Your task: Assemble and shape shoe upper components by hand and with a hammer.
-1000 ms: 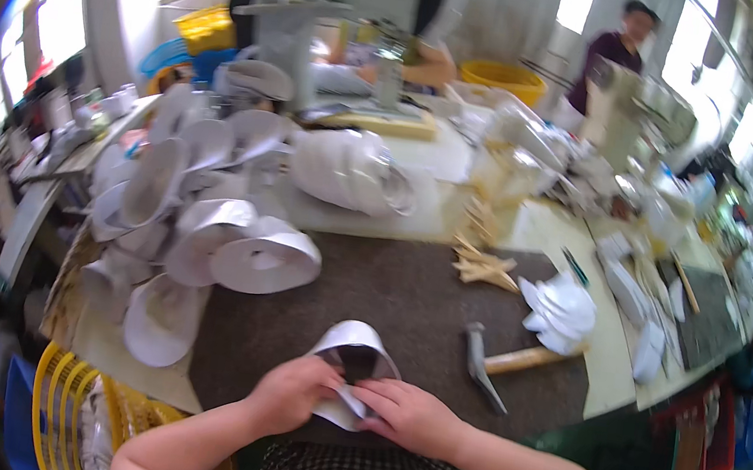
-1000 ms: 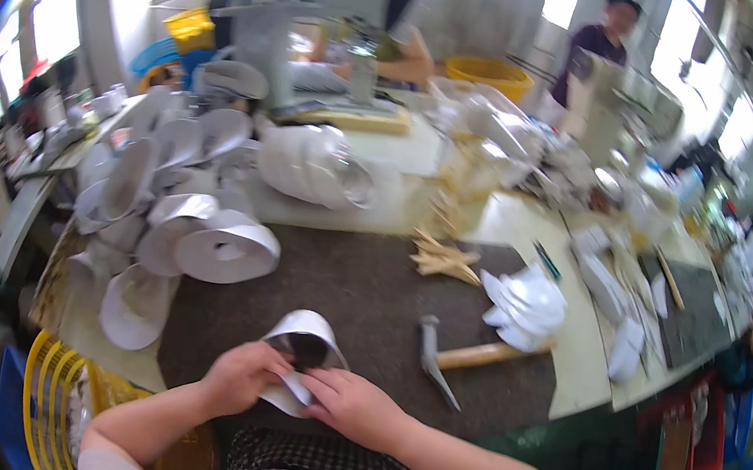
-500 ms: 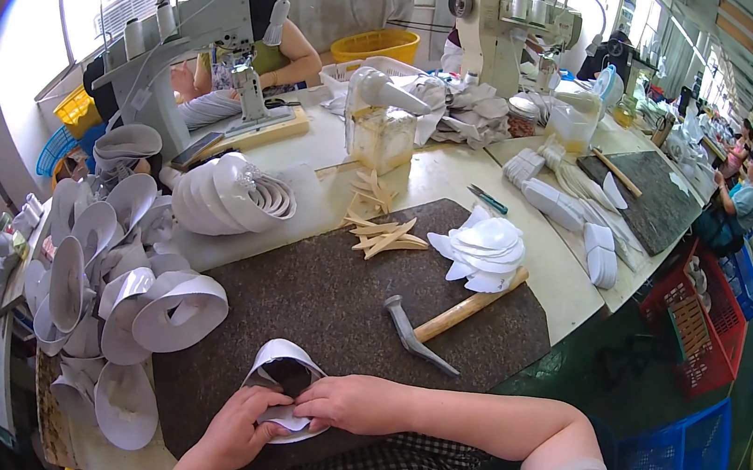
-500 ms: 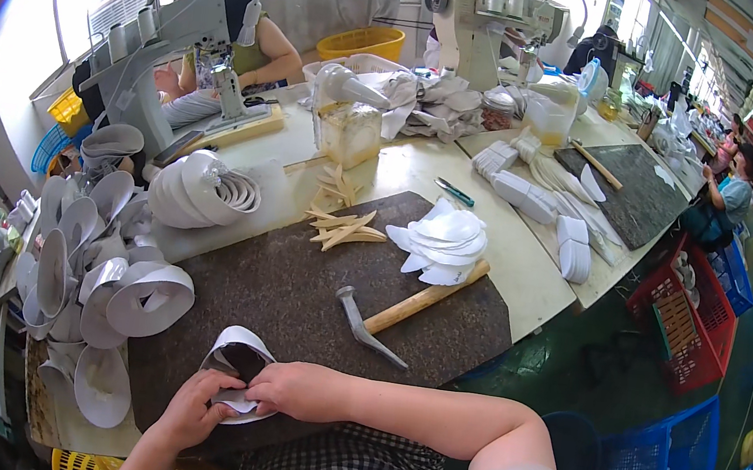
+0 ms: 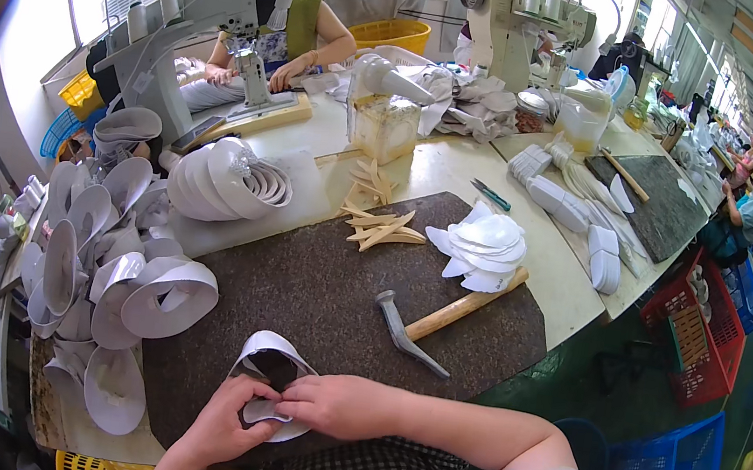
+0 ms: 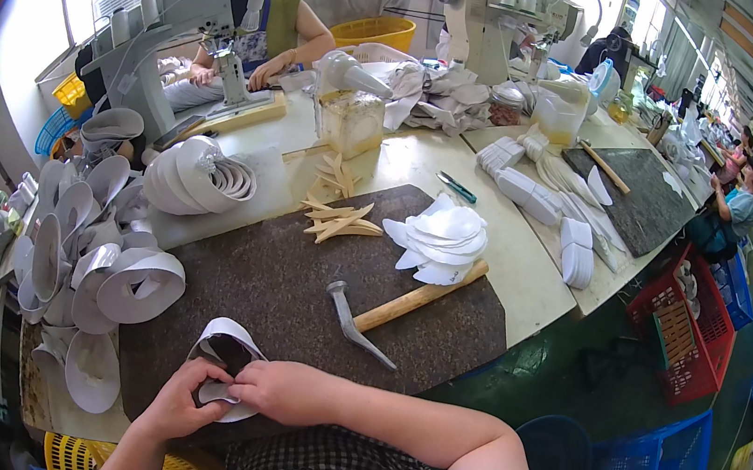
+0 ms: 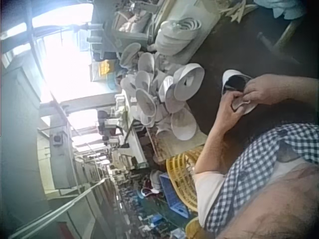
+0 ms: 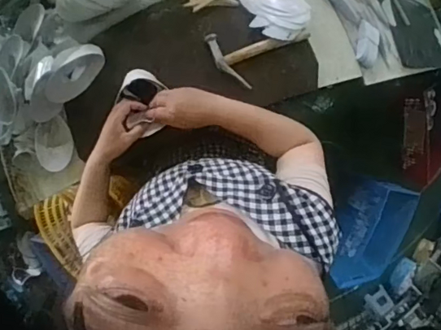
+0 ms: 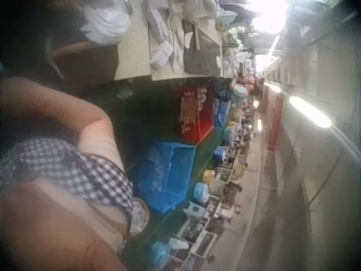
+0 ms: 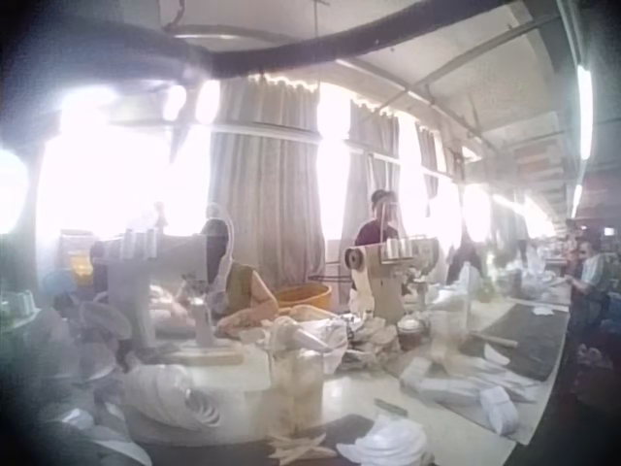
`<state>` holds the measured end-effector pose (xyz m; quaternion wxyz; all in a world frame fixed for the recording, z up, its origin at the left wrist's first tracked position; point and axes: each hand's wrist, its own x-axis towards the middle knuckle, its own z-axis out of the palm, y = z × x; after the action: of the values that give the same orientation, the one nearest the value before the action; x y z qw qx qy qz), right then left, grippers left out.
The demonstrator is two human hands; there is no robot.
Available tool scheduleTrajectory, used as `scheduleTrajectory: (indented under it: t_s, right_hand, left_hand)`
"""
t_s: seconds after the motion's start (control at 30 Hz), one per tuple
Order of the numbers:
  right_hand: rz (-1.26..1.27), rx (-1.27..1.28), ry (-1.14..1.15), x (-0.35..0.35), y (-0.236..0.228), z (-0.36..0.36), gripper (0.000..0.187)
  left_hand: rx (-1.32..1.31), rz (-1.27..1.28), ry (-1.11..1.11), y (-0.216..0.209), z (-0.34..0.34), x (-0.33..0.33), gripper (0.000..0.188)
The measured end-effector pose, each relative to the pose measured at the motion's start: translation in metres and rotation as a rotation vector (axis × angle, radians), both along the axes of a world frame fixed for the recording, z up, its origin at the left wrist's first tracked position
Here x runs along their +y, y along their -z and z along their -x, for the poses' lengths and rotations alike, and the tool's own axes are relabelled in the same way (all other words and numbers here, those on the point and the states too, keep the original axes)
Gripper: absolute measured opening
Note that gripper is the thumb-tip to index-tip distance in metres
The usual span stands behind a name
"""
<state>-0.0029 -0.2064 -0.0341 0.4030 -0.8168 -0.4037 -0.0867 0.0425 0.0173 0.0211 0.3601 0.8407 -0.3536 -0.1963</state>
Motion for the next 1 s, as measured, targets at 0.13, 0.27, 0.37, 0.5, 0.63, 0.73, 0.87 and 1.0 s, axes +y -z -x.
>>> scheduleTrajectory:
  t_s: [0.13, 0.27, 0.37, 0.5, 0.63, 0.73, 0.87, 1.0]
  right_hand:
    - [-0.090, -0.166, 0.144, 0.014, 0.003, 0.008, 0.018]
    - [-0.022, -0.165, 0.240, 0.015, 0.003, 0.006, 0.016]
    - [-0.106, 0.025, 0.317, 0.014, -0.011, 0.005, 0.018]
    - [-0.071, -0.001, 0.286, 0.005, -0.018, -0.002, 0.024]
    - [0.039, -0.206, 0.123, -0.011, -0.019, -0.007, 0.030]
    - [0.063, -0.228, 0.103, -0.014, -0.011, -0.001, 0.031]
    - [0.110, -0.151, 0.179, -0.007, -0.001, 0.000, 0.028]
    - [0.059, -0.211, 0.274, -0.004, -0.004, -0.010, 0.025]
  left_hand:
    - [-0.008, -0.008, -0.028, 0.006, 0.004, 0.001, 0.039]
    - [0.089, -0.012, -0.058, 0.001, 0.005, -0.008, 0.046]
    - [-0.089, 0.002, -0.029, 0.002, 0.010, -0.018, 0.053]
    - [-0.347, -0.145, 0.053, 0.001, 0.012, -0.023, 0.054]
    - [-0.536, -0.073, 0.151, 0.005, 0.010, -0.017, 0.044]
    - [-0.503, 0.047, 0.158, 0.016, 0.007, -0.011, 0.033]
    - [-0.479, 0.095, 0.020, 0.021, 0.016, -0.013, 0.028]
    - [-0.612, 0.103, -0.002, 0.018, 0.003, -0.016, 0.026]
